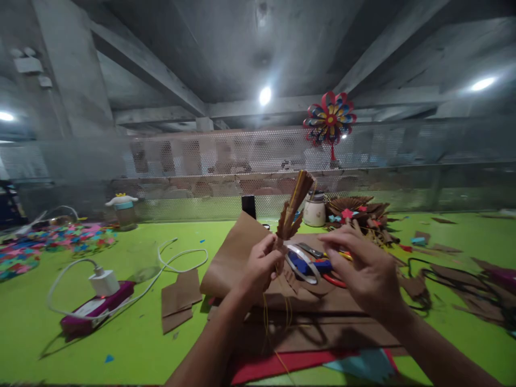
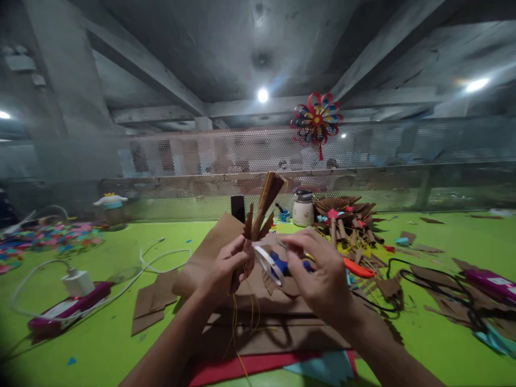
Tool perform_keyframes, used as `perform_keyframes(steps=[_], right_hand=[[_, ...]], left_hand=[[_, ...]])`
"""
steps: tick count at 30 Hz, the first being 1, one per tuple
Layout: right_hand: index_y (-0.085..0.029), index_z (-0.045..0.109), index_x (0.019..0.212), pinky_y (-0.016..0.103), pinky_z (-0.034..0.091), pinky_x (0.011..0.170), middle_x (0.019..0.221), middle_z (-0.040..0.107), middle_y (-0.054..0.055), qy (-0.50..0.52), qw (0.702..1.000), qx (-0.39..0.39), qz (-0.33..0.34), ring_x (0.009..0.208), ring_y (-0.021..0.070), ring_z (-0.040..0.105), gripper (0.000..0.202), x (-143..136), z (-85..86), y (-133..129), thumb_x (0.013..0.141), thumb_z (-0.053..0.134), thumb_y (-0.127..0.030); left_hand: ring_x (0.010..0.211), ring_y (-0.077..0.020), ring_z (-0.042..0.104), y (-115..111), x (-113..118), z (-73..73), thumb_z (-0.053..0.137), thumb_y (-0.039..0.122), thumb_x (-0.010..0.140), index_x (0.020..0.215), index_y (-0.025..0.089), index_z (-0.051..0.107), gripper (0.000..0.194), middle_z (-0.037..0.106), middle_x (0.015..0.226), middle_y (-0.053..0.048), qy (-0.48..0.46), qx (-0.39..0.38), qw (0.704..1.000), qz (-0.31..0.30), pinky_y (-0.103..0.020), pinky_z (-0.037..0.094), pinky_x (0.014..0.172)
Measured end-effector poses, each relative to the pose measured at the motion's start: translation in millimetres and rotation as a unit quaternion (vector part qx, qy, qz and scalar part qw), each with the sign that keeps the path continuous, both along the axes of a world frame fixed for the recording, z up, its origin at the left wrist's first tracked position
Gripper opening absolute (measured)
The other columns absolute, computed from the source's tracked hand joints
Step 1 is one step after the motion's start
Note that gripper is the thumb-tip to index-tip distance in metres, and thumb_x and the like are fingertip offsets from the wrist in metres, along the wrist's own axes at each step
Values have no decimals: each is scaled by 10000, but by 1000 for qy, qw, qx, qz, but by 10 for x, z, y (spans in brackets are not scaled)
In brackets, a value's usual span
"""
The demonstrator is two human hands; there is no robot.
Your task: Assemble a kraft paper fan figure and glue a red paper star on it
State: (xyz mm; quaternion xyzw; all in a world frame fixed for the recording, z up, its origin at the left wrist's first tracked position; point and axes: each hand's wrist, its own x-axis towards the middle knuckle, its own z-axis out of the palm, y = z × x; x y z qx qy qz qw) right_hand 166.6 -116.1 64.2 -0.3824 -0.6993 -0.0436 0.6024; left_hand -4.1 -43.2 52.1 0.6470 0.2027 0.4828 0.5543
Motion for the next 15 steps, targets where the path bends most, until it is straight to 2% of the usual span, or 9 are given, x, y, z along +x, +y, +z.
perform_keyframes(steps=[2,5,7,10,12,15], right_hand=[[-174,626,821,300,439,735,846,613,61,40,995,-83,31,828,187,556,156,46,23,37,813,491,-253],[-156,627,749,271,443,677,772,612,52,40,962,-229,146,760,169,554,298,-7,-6,70,847,424,-350],[-148,621,756,253,436,634,732,600,41,47,937,-281,203,710,154,543,302,-102,-69,60,829,450,-386],[-142,599,781,227,409,553,663,568,19,68,910,-318,256,614,123,516,284,-231,-149,12,812,475,-395],[-149,584,772,215,381,514,623,543,5,54,923,-302,234,566,106,486,285,-266,-156,-31,841,428,-377],[-167,551,692,220,329,503,592,524,-8,-32,972,-209,107,540,99,449,263,-263,-117,-101,860,399,-300]], left_hand=[[387,-34,296,-24,-13,17,536,214,672,803,144,517,150,370,513,64,-18,6,1000,-15,-168,204,359],[400,-39,324,-59,-39,41,535,213,691,901,145,538,220,410,516,53,-9,5,1000,-8,-164,224,375],[393,-38,335,-69,-55,47,580,230,669,905,150,547,251,429,511,52,2,3,1000,10,-160,230,369],[377,-35,351,-65,-75,41,627,226,633,918,157,557,301,464,524,49,19,0,1000,14,-157,238,356],[370,-31,346,-58,-84,35,623,233,652,935,163,558,299,485,540,43,25,-15,1000,5,-154,225,346],[388,-30,356,-57,-81,35,620,243,673,957,164,555,302,510,575,28,8,-32,999,-2,-148,222,346]])
